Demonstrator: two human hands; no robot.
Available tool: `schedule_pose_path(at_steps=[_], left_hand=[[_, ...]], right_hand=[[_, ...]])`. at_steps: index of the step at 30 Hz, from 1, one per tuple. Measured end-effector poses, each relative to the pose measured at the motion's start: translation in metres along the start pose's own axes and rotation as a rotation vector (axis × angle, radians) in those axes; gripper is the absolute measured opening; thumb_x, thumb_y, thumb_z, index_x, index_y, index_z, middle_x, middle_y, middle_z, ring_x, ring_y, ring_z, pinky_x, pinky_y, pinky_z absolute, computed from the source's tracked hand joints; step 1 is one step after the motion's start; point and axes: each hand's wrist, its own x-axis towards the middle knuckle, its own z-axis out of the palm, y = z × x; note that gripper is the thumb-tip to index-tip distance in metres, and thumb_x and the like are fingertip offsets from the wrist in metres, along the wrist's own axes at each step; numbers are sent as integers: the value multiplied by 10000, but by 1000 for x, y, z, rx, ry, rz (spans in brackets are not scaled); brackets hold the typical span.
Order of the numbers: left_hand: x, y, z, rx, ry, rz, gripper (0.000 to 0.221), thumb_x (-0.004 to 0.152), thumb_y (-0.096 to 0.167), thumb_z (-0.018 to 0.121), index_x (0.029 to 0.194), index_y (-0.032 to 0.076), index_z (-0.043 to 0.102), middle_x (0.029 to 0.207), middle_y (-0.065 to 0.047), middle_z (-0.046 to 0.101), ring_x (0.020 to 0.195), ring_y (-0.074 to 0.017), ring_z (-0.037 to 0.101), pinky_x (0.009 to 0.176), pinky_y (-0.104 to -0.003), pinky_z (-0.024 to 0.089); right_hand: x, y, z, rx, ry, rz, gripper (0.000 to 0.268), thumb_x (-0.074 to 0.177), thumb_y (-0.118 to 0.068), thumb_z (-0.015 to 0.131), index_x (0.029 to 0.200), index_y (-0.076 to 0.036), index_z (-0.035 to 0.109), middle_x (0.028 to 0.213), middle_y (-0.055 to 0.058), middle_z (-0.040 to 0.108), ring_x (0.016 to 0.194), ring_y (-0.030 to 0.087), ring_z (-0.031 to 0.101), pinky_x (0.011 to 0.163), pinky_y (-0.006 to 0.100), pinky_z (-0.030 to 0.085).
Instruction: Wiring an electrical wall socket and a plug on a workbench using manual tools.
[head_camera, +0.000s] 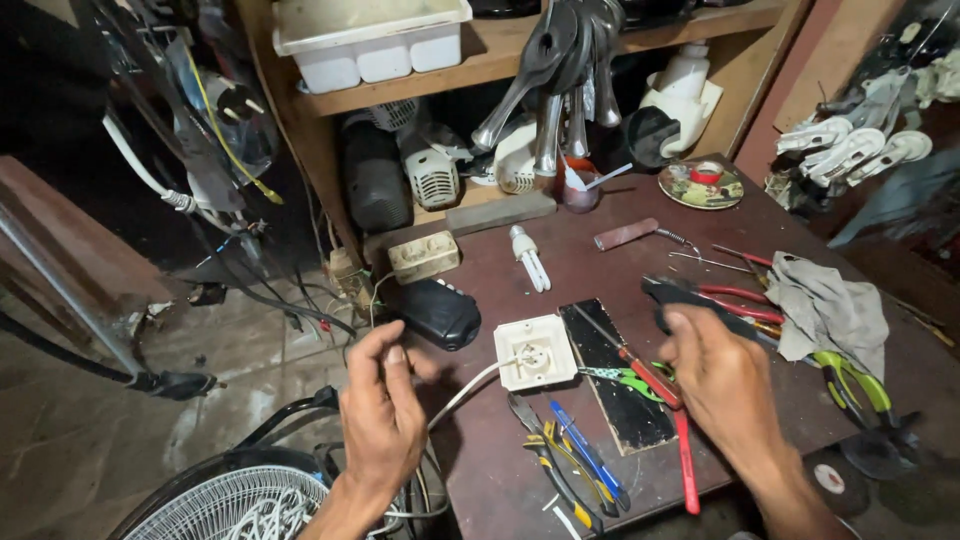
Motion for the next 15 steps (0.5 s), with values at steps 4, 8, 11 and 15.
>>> schedule_pose_path(at_steps=[4,8,11,15], left_hand=[[-3,8,-3,-23,12,339,412,842,-138,359,1223,-71,504,1175,-218,582,1115,-319,595,1014,-377,517],[-7,22,-13,189,-108,641,242,980,163,488,1093,-22,595,1094,-215,634,1006,-332,651,915,-466,533],[-13,20,-26,256,-179,724,323,1013,237,434,1060,-18,627,1067,-207,632,942,-324,656,935,-525,527],[-14,7,-52,264,-209,581,158,883,21,560,1022,-4,630,1048,-168,656,933,-321,656,852,-427,527]], right_hand=[[-25,4,-3,164,77,-260,464,826,235,394,1176,65,646,1368,209,533,1160,285,627,938,302,578],[-44,-12,-11,126,169,-377,377,856,172,447,1042,-16,716,1215,158,620,1065,209,663,973,291,507],[-59,-13,-18,143,221,-406,272,900,135,503,986,13,729,1115,163,670,985,198,668,926,277,521],[-82,-9,-23,76,382,-364,303,880,211,504,874,29,745,939,170,713,845,202,678,903,282,507]])
